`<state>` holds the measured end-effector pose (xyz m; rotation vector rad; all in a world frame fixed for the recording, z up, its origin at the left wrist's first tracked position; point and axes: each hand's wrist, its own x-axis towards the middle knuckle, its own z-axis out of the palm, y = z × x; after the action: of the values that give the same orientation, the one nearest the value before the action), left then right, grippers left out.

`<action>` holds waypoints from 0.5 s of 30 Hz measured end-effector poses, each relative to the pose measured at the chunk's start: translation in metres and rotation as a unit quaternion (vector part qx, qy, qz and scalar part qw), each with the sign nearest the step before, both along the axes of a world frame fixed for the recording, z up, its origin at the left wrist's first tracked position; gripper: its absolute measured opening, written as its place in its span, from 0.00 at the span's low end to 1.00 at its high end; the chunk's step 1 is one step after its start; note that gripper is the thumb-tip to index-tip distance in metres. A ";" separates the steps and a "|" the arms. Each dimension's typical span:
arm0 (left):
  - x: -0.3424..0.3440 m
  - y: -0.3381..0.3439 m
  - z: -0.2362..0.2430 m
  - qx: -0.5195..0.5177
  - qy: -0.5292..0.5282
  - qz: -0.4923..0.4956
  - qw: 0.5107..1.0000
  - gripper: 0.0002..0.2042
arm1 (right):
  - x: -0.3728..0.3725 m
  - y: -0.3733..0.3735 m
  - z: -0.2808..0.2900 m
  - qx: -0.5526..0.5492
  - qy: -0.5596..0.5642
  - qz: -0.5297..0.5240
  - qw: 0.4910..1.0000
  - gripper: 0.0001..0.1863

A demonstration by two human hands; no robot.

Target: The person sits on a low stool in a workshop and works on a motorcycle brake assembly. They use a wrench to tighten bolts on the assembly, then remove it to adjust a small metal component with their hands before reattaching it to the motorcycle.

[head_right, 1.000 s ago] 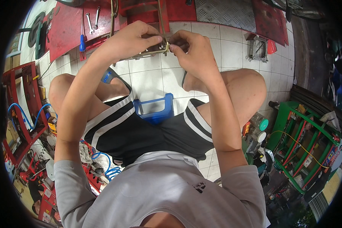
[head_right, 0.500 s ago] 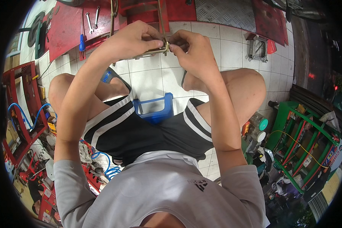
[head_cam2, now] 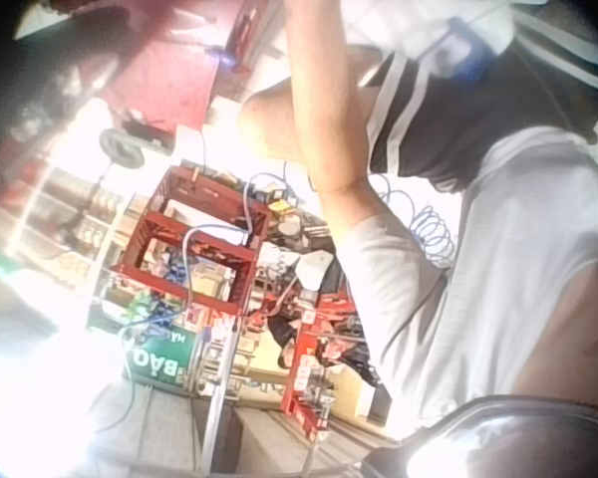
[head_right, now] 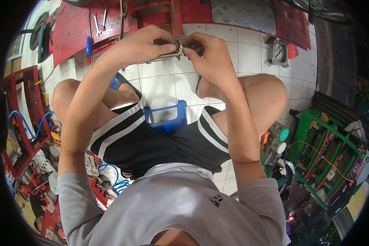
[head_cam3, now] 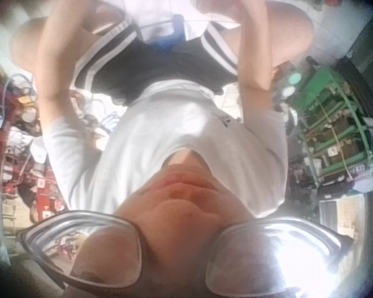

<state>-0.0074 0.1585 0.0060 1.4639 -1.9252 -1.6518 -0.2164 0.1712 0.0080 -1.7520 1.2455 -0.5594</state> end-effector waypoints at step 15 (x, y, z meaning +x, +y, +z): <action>0.001 0.001 0.004 0.001 0.006 0.003 1.000 0.18 | -0.001 0.000 0.001 0.005 0.019 0.018 1.000 0.08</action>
<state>-0.0068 0.1599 0.0097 1.4540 -1.9123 -1.6563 -0.2175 0.1713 0.0089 -1.7808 1.2390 -0.5004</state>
